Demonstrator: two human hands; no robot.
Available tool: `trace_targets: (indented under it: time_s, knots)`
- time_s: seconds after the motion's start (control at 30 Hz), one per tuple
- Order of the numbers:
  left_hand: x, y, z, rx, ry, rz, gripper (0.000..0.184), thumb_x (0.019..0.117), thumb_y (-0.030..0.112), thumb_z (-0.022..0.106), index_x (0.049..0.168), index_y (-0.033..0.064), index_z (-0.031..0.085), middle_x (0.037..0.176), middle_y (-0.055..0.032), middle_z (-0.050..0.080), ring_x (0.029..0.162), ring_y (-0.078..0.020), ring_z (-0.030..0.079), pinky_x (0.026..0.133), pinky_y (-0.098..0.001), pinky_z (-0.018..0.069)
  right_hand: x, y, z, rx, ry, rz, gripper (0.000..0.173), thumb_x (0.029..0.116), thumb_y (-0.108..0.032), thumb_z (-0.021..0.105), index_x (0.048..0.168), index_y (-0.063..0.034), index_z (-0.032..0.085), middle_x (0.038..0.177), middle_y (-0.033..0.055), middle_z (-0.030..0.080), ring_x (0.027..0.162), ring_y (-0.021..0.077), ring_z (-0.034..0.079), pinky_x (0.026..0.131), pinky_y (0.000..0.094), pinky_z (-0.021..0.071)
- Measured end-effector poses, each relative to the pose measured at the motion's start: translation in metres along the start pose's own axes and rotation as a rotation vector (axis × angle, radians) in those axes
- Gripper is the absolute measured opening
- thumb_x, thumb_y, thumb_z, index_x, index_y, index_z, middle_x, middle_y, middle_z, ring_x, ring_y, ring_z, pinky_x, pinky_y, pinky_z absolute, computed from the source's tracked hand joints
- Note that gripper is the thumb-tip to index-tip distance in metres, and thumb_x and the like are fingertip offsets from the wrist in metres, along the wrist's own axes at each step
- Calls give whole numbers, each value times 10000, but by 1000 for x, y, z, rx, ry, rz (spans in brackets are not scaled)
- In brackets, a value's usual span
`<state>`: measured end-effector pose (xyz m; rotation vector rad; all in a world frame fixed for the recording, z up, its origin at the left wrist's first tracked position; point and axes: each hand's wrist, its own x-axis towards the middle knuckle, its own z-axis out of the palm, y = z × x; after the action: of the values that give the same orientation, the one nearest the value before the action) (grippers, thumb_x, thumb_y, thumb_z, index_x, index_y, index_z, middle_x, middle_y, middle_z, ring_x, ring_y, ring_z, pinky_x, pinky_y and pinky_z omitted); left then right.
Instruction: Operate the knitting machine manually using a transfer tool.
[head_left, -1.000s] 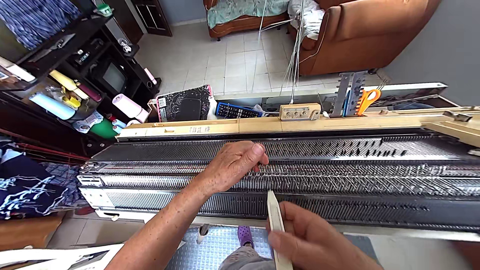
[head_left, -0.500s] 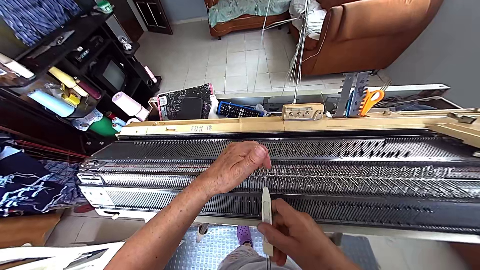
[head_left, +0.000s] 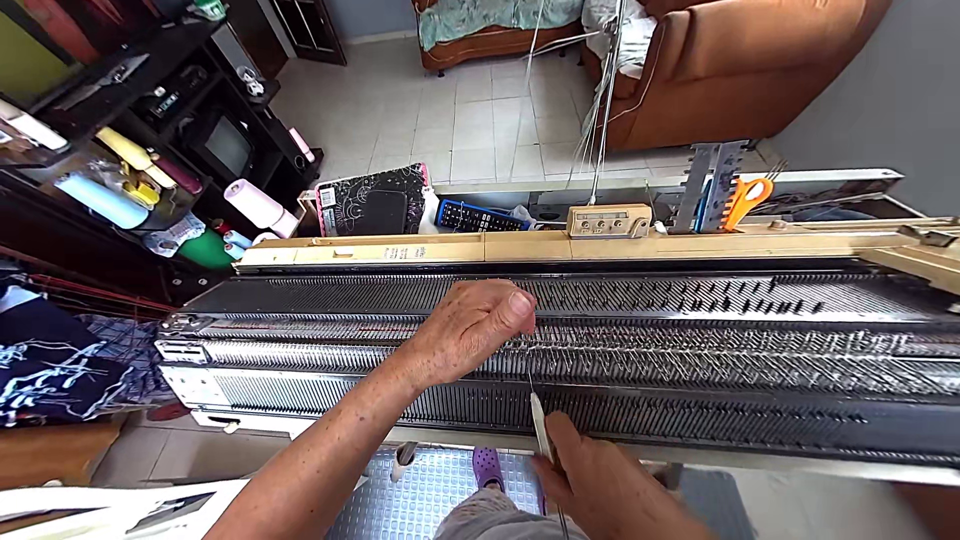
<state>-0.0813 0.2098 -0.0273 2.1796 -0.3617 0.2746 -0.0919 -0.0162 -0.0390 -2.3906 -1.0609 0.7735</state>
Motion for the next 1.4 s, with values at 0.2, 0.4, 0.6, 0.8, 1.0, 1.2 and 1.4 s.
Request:
trace_targets:
  time_s: [0.2,0.4,0.6,0.8,1.0,1.2,1.4]
  knots:
    - [-1,-1,0,-24,4,-5,874,1026,665,111,849,32,686,849,-22,675,812,-35,612,751,-224,492,10,13,15,432,179,-165,196,985,-158,619,1073,16,597,669,21,640,526,103,648,503,260,566]
    - [-4,1,1,33,83,-8,791,1072,568,164,887,22,705,887,-32,684,787,-28,625,719,-201,518,-6,-14,-31,1265,-259,-37,86,1023,-129,560,1079,-139,495,763,-111,668,594,6,656,534,194,574]
    - [-3,-2,-1,23,53,55,865,1026,672,115,804,40,663,862,-33,666,801,-39,609,709,-202,493,3,-8,-18,239,-191,27,305,1041,-187,567,1204,69,539,808,172,667,710,303,706,681,435,587]
    - [-2,-4,-1,-20,55,114,882,1014,683,81,774,41,638,845,-49,663,838,-60,613,741,-209,483,11,0,20,-77,325,-140,219,932,-133,647,1038,58,636,625,147,630,521,307,664,480,418,537]
    - [-7,-3,-6,66,88,34,868,1048,620,116,942,6,719,970,-59,693,859,-41,613,780,-206,492,20,-6,-19,1219,-215,15,80,1022,-150,557,1075,-111,512,719,-65,667,559,36,664,515,195,577]
    - [-11,-5,-12,72,-1,7,874,1034,651,99,916,46,719,921,-23,685,843,-40,605,778,-230,487,-6,-27,-33,1112,-237,-45,109,1025,-127,572,1081,-114,479,757,-95,659,588,10,650,532,196,567]
    - [-10,-8,-12,-5,9,63,881,1019,683,107,835,40,682,870,-28,678,834,-39,616,739,-210,492,9,-12,-5,102,-140,44,314,1044,-184,550,1206,85,546,801,206,667,734,355,707,692,474,572]
